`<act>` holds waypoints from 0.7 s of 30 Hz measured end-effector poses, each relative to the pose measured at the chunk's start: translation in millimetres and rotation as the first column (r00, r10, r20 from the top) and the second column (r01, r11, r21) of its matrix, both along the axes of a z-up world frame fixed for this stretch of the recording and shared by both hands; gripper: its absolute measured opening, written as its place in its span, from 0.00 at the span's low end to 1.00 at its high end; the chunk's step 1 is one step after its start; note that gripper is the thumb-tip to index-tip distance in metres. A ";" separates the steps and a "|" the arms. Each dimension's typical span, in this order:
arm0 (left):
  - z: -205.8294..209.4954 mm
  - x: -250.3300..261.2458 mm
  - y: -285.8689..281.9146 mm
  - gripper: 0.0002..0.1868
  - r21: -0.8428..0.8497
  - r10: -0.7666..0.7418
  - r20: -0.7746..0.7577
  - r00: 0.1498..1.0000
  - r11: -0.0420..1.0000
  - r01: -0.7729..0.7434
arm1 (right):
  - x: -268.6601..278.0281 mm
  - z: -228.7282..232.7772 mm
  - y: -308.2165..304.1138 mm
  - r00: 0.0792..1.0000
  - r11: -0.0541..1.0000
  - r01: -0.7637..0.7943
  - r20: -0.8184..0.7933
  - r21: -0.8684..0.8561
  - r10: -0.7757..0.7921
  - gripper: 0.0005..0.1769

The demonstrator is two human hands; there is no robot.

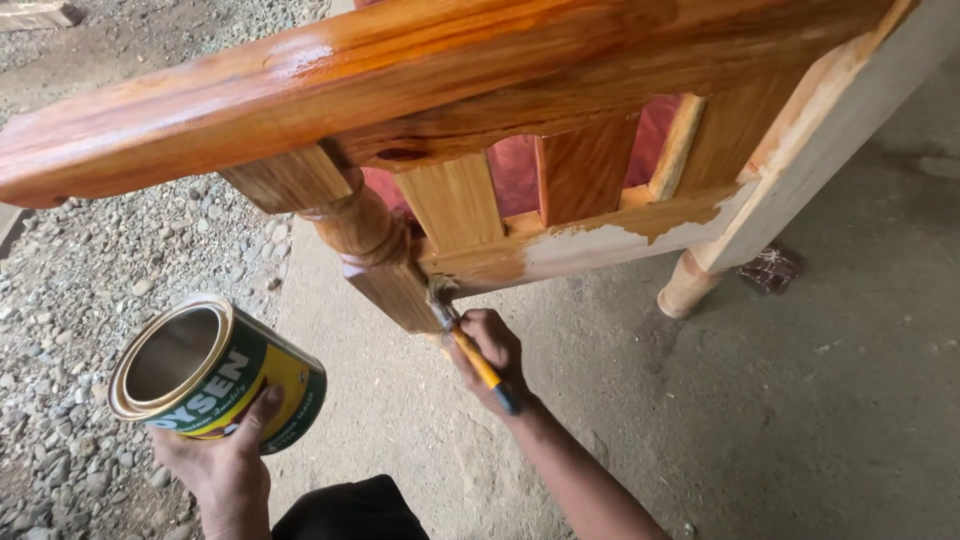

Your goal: Painting or staining a wooden chair using a paintbrush.

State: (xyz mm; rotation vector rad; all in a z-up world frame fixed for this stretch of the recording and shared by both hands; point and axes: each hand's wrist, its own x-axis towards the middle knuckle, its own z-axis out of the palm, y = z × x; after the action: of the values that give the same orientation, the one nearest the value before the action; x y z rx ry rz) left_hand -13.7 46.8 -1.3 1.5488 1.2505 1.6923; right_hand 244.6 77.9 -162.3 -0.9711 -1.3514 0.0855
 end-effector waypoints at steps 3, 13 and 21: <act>-3.8 0.7 0.2 0.46 -0.016 -0.013 -0.009 1.000 1.000 0.013 | 33.4 -3.1 1.9 0.999 0.999 -0.036 -0.011 -0.022 0.035 0.05; -1.6 -11.3 0.5 0.47 -0.052 0.040 -0.091 0.995 0.998 -0.045 | 52.5 -14.6 -21.6 0.901 0.950 0.312 -0.313 -0.012 -0.300 0.06; -14.0 -0.7 13.2 0.44 -0.089 0.024 -0.123 0.992 0.995 -0.035 | 9.5 24.6 -11.1 0.997 0.999 -0.032 -0.064 -0.012 0.031 0.05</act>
State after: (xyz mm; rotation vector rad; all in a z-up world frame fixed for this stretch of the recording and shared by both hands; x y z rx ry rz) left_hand -14.3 60.0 -15.3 1.6064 1.3992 1.5555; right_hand 254.1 66.8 -137.6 -0.9505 -1.3092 0.1487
